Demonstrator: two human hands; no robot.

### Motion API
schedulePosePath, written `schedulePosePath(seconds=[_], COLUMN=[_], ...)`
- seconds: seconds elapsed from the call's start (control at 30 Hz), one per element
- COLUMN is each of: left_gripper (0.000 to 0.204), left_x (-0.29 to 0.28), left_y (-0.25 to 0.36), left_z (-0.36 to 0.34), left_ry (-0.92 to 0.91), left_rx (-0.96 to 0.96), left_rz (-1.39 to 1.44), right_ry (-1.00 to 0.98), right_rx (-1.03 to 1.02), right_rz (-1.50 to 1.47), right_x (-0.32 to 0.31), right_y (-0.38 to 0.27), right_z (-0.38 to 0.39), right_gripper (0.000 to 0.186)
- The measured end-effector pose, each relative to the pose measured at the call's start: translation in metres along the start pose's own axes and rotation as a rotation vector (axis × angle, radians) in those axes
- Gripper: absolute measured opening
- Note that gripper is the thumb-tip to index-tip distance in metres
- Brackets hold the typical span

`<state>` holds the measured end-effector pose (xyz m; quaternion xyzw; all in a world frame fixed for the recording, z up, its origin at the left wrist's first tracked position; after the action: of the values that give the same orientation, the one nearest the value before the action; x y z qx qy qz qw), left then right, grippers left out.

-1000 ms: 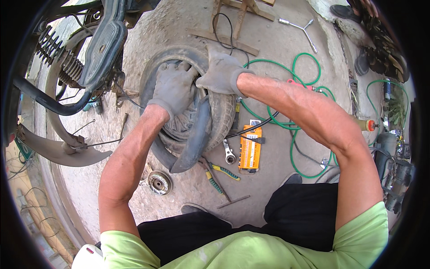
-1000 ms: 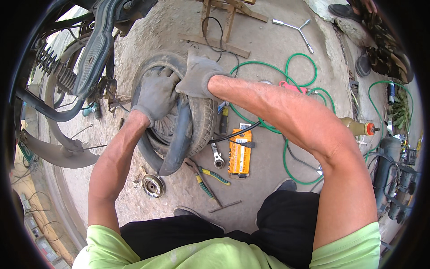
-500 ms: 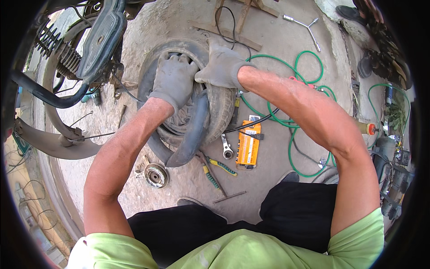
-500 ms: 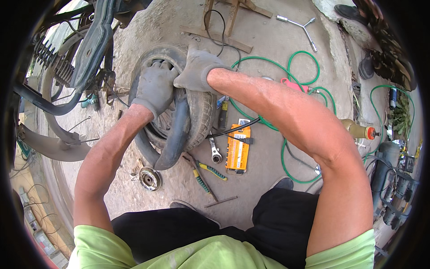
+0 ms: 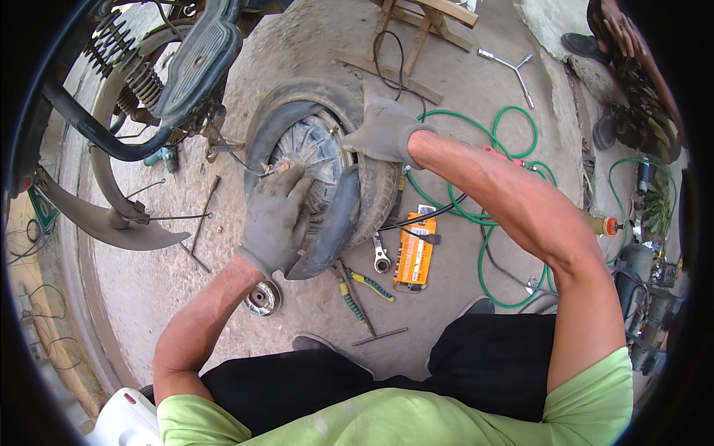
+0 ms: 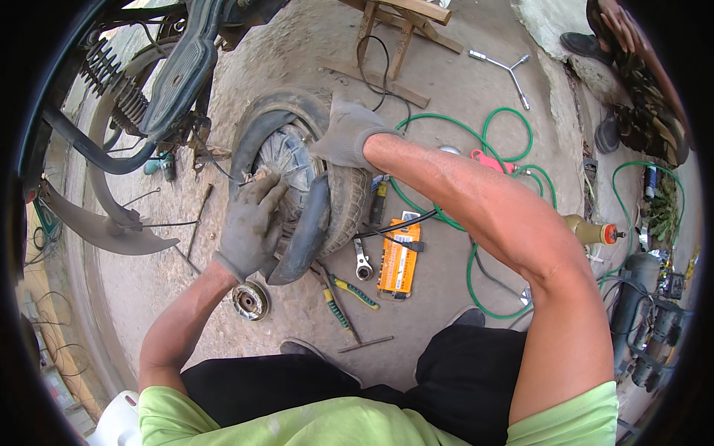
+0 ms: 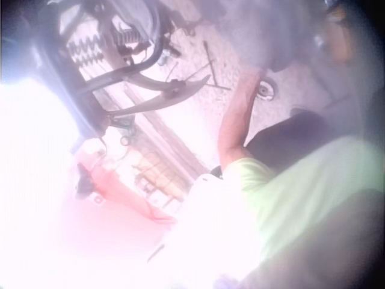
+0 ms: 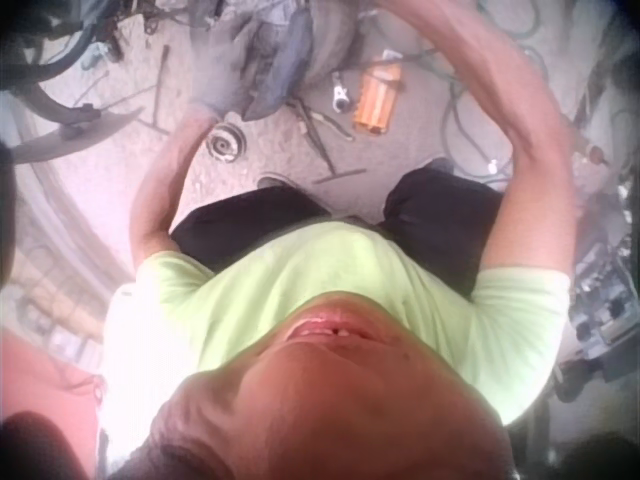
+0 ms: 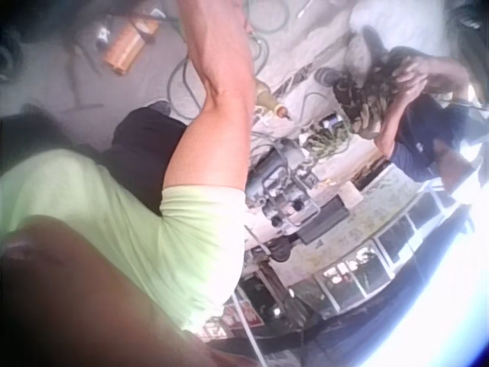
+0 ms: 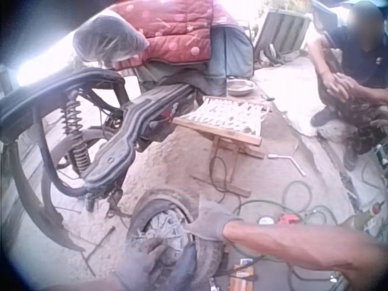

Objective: The person removes a motorcycle tire from the rim using a screwdriver and hands, then repositions and reseats the tire onto the rim. The person repeatedly pries and adjusts the tire bead around the rim edge.

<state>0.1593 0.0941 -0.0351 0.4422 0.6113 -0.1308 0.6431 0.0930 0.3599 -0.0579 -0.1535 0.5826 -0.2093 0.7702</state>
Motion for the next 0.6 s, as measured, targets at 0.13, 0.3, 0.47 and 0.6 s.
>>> schedulePosePath(seconds=[0.13,0.3,0.47,0.6], left_gripper=[0.043,0.06,0.077,0.056], left_x=[-0.015,-0.008,0.044,0.088], left_y=[0.003,0.031,0.03,-0.043], left_z=[0.013,0.059,0.115,0.15], left_ry=[-0.019,-0.215,-0.213,-0.066], left_rx=[-0.184,-0.634,-1.037,-0.812], left_rz=[0.299,0.716,1.123,0.959], right_ry=[0.098,0.575,0.257,0.107], right_rx=[-0.069,-0.393,-0.923,-0.997], right_rz=[0.015,0.249,0.366,0.468], right_x=[0.003,-0.019,-0.006,0.011], right_y=[0.015,-0.006,-0.014,-0.017], right_z=[-0.002,0.045,0.11,0.125], right_gripper=[0.102,0.093,0.095,0.1])
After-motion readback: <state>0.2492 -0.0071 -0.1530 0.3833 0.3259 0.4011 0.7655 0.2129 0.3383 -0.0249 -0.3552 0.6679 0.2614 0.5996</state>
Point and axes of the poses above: each hand's wrist, its own z-axis away from the middle knuckle, its own x-axis out of the palm, y = z × x, the point moved 4 cm from there along -z, towards the middle knuckle, and after that the axes turned 11 degrees about z, right-handed, at the moved point
